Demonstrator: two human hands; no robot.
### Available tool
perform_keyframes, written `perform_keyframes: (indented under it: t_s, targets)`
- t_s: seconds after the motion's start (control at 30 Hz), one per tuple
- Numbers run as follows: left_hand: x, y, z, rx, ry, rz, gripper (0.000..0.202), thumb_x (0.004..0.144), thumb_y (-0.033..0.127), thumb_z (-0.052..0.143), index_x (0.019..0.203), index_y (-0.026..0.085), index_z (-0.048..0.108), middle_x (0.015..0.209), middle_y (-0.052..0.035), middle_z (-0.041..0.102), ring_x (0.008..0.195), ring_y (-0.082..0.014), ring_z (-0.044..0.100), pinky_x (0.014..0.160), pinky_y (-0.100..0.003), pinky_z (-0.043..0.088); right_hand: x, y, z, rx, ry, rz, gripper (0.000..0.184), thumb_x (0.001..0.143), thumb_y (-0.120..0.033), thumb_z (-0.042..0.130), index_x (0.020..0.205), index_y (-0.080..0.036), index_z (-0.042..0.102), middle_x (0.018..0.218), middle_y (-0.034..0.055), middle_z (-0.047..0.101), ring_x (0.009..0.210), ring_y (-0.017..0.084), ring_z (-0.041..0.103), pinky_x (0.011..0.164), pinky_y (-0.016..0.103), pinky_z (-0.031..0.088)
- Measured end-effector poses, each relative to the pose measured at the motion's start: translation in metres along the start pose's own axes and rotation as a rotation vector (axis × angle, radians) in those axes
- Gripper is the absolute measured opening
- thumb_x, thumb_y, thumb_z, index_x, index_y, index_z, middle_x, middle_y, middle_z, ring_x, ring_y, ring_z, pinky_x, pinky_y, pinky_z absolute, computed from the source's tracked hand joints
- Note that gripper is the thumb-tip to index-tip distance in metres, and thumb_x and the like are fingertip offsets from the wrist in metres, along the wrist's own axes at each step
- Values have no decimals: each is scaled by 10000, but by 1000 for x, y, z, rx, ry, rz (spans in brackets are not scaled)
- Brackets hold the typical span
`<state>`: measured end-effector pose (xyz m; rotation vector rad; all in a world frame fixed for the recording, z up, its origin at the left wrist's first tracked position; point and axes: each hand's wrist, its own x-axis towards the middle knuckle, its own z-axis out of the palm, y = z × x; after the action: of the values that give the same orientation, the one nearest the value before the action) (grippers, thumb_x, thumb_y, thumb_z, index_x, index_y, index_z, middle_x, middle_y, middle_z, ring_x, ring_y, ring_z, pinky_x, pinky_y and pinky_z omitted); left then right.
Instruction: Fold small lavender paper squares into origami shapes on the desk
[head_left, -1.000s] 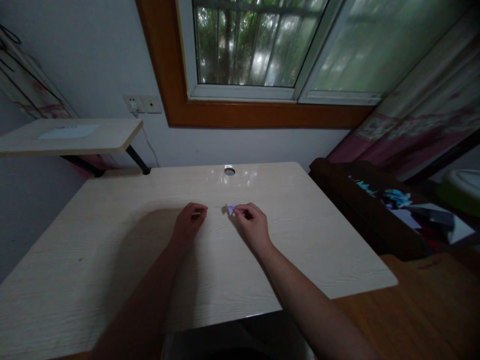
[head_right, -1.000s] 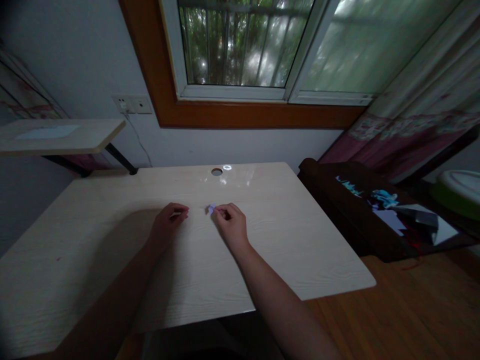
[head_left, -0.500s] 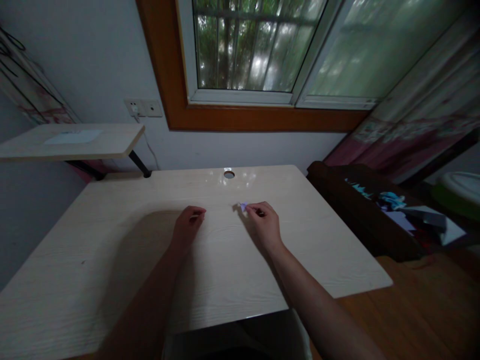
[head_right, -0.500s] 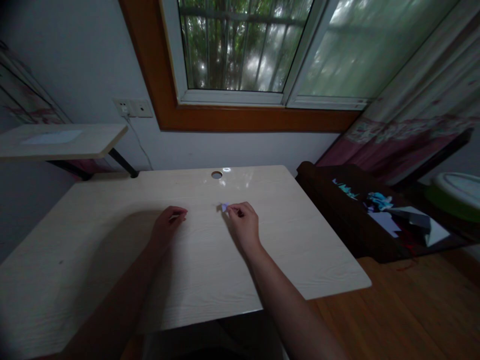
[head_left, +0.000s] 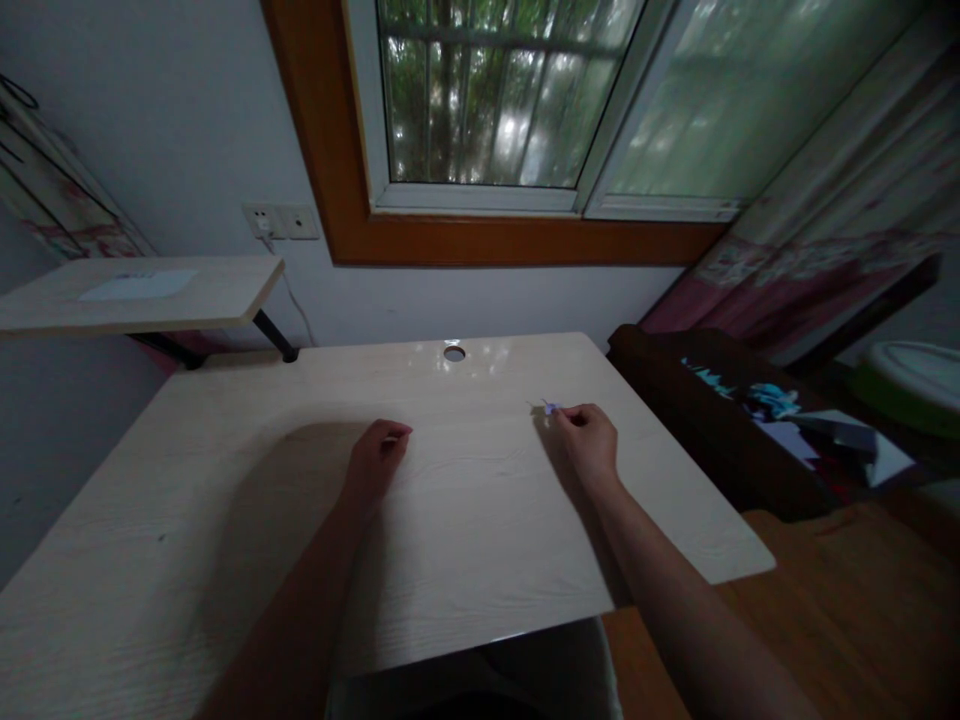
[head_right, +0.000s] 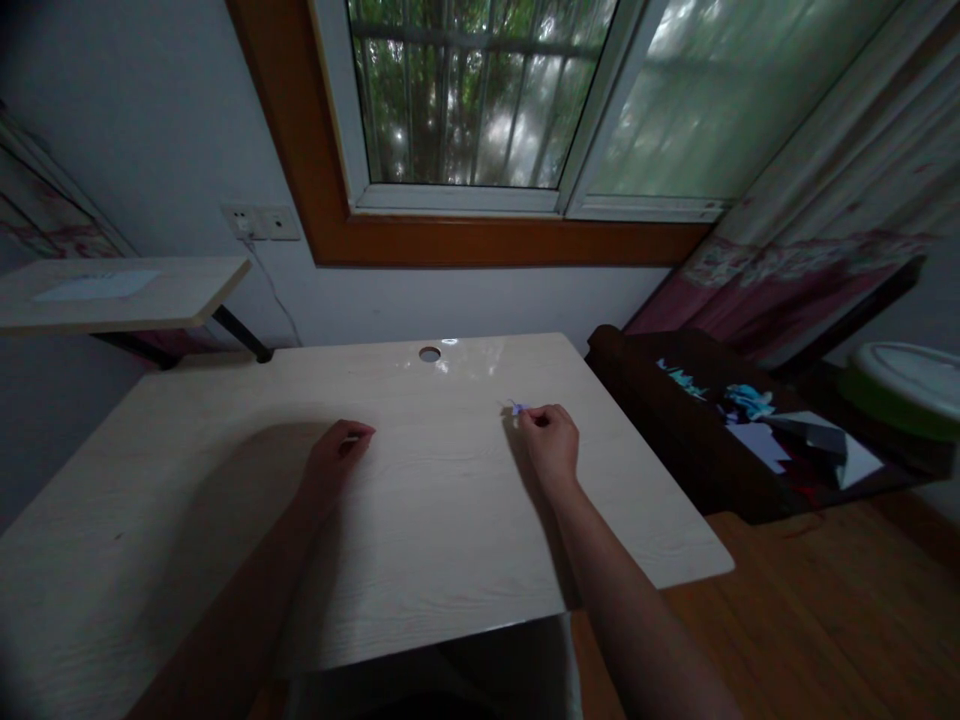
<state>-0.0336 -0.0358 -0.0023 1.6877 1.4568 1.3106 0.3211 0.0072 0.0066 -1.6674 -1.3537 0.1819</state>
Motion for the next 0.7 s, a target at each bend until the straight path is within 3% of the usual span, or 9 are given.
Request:
perform_keyframes:
  t_s: [0.17, 0.4, 0.7]
  targets:
    - [0, 1, 0, 0, -10, -13, 145, 870, 298, 563, 916, 196, 655, 939, -42, 657, 870, -170, 639, 768, -290, 545, 0, 22, -1, -182, -48, -33, 234, 766, -387, 646, 675, -172, 647, 729, 57, 656, 700, 202, 582, 678, 313, 428]
    - [0, 2, -1, -6, -15, -12, 158, 867, 318, 567, 917, 199, 659, 934, -45, 659, 859, -173, 644, 760, -291, 548, 0, 22, -1, -321, -100, -112, 250, 799, -371, 583, 686, -168, 676, 763, 101, 691, 731, 233, 597, 736, 349, 435]
    - [-2, 1, -1, 11, -25, -9, 137, 880, 288, 562, 932, 198, 652, 946, -43, 647, 850, -163, 640, 750, -279, 540, -13, 5, -10, -184, -125, -100, 310, 814, -451, 616, 666, -184, 666, 735, 73, 679, 738, 226, 598, 761, 352, 446]
